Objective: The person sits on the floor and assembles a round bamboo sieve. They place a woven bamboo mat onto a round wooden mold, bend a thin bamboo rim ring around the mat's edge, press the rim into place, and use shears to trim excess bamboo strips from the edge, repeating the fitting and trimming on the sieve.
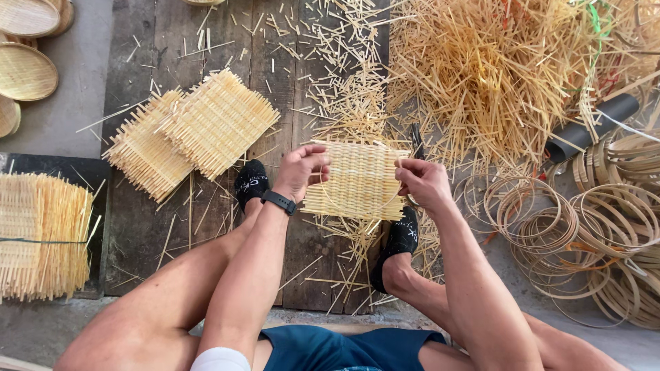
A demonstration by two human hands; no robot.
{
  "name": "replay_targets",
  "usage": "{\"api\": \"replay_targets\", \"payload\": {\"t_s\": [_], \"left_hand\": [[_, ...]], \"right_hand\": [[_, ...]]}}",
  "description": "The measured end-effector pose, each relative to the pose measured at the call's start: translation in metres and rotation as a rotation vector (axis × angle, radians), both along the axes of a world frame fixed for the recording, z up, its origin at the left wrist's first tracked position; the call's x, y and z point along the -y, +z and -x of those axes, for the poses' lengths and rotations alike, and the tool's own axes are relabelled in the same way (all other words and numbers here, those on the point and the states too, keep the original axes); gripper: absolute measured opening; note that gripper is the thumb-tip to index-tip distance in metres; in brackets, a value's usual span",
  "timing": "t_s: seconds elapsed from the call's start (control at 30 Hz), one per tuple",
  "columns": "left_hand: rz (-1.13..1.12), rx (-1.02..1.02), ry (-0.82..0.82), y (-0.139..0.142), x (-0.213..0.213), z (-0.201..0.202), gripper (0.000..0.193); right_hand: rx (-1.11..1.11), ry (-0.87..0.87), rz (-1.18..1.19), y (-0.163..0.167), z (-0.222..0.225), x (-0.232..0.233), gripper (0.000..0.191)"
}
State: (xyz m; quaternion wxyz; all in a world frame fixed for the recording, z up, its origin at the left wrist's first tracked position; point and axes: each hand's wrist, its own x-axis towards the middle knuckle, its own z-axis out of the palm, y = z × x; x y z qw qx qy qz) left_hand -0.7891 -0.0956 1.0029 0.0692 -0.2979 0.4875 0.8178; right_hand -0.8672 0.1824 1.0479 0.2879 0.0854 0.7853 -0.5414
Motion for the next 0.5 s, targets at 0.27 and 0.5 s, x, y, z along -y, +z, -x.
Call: {"api": "replay_targets", "payload": {"t_s": [0.27, 0.5], "left_hand": [[0.971, -0.043, -0.095, -0.088, -0.011, 0.0, 0.024], [1.085, 0.162, -0.133, -0.084, -0.016, -0.005, 0.014]], "right_hand": [[-0.272, 0.027, -0.376, -0.084, -0.002, 0.019, 0.03], [-0.319, 0.017, -0.415, -0.105, -0.011, 0.015, 0.024]]}}
